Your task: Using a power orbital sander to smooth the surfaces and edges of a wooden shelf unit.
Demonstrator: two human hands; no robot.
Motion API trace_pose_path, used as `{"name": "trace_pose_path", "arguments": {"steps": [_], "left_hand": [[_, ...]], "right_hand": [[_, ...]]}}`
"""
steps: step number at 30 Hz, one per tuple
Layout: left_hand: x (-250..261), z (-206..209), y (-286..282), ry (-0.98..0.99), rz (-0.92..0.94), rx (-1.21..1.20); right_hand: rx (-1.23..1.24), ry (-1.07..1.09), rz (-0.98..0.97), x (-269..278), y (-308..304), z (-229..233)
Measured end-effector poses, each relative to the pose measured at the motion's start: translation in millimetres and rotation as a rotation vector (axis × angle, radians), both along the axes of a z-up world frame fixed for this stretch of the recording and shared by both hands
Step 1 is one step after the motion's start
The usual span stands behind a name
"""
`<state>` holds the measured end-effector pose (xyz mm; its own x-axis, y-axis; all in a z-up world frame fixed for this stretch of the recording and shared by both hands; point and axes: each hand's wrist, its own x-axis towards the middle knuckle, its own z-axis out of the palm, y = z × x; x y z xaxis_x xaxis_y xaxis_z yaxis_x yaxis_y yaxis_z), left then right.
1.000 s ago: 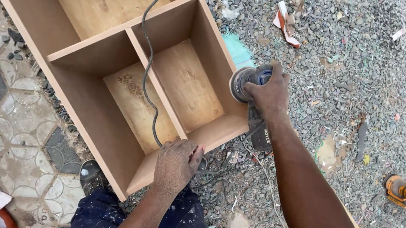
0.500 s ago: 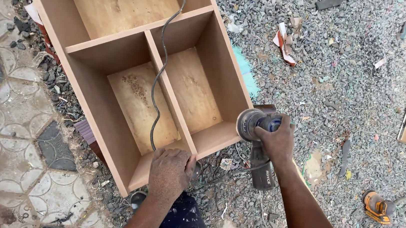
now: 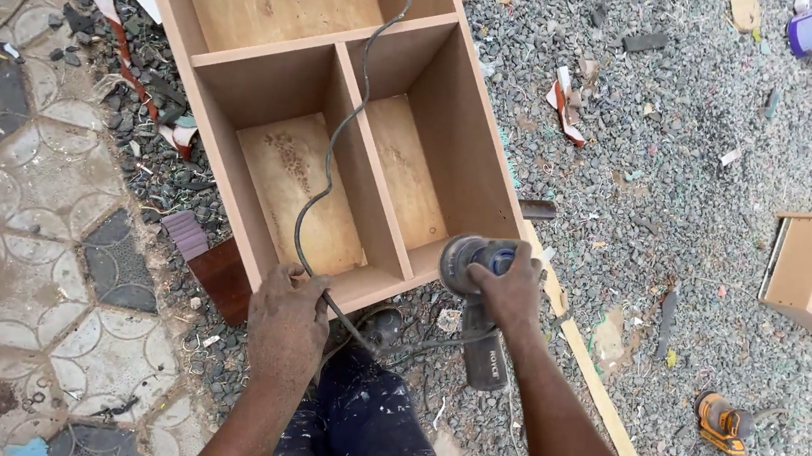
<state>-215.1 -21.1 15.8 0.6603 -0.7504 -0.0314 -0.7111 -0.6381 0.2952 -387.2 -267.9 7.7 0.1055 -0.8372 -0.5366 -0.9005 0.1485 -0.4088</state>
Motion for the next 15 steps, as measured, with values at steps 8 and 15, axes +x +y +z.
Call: {"name": "trace_pose_path", "arguments": {"steps": [8,15], "left_hand": [[-45.0,19.3,-30.0,1.139,0.693,-0.585],[-83.5,-7.6,-77.8,1.165,0.863,-0.698]], "right_hand": [[0.142,-0.027,0.157,24.3,82.0,19.5],[0.153,-0.077,0.299,0.6,31.0,22.5]]}}
